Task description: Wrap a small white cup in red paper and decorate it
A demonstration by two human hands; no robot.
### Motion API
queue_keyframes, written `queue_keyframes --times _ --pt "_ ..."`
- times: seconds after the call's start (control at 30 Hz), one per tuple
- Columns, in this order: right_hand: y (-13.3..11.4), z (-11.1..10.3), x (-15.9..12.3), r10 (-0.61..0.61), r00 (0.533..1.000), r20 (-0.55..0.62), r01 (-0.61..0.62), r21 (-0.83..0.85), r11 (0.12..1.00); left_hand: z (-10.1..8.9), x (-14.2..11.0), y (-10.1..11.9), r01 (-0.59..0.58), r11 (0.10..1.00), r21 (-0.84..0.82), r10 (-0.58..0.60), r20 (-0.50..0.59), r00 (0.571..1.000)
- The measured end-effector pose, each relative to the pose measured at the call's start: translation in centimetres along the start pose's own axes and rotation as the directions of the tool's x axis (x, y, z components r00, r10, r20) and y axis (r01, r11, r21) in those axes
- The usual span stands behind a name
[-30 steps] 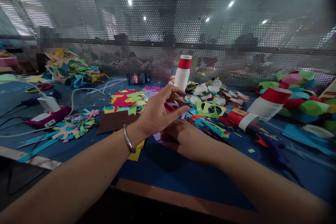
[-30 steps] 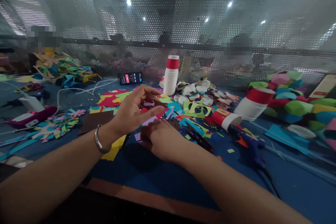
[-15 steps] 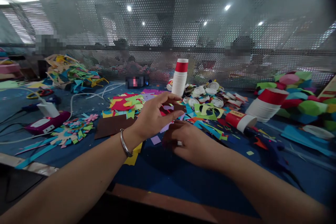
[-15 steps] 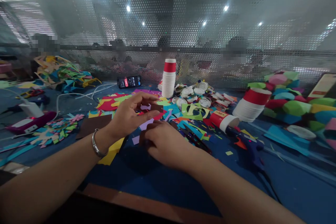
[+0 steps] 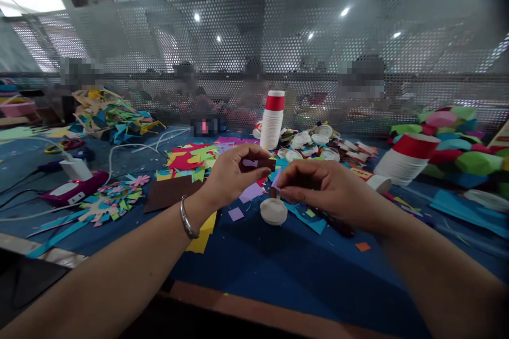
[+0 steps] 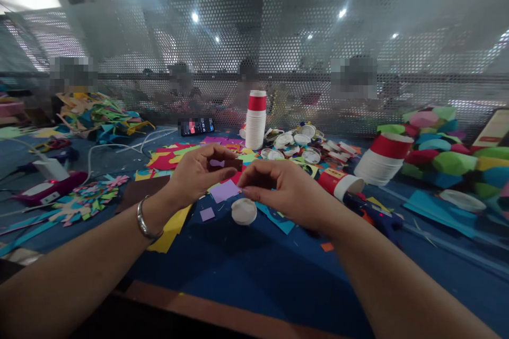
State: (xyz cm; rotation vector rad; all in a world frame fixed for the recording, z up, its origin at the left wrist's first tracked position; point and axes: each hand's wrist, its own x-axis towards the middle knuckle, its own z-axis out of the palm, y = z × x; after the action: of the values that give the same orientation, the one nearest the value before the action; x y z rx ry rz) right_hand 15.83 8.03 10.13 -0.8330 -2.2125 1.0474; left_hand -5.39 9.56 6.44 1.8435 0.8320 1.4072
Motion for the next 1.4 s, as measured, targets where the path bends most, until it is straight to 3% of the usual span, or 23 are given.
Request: queue_keyframes --times 0.13,0.5,1.4 --pt "0.6 -0.5 0.1 0.013 0.995 -0.102 -0.006 0.062 0.998 0.0 -0.1 -0.2 0.092 0.992 -0.082 -0.087 0.062 0.994" --pt "1.4 -0.7 0.5 0.029 0.996 -0.088 -0.025 0.038 0.999 0.5 -0.6 0.7 0.181 0.979 -0.089 -0.158 0.217 0.963" --pt "2.0 -0.5 0.5 0.014 0.999 -0.032 -0.016 -0.038 0.999 1.0 -0.8 0.5 0.131 0.991 -0.012 -0.127 0.187 0.974"
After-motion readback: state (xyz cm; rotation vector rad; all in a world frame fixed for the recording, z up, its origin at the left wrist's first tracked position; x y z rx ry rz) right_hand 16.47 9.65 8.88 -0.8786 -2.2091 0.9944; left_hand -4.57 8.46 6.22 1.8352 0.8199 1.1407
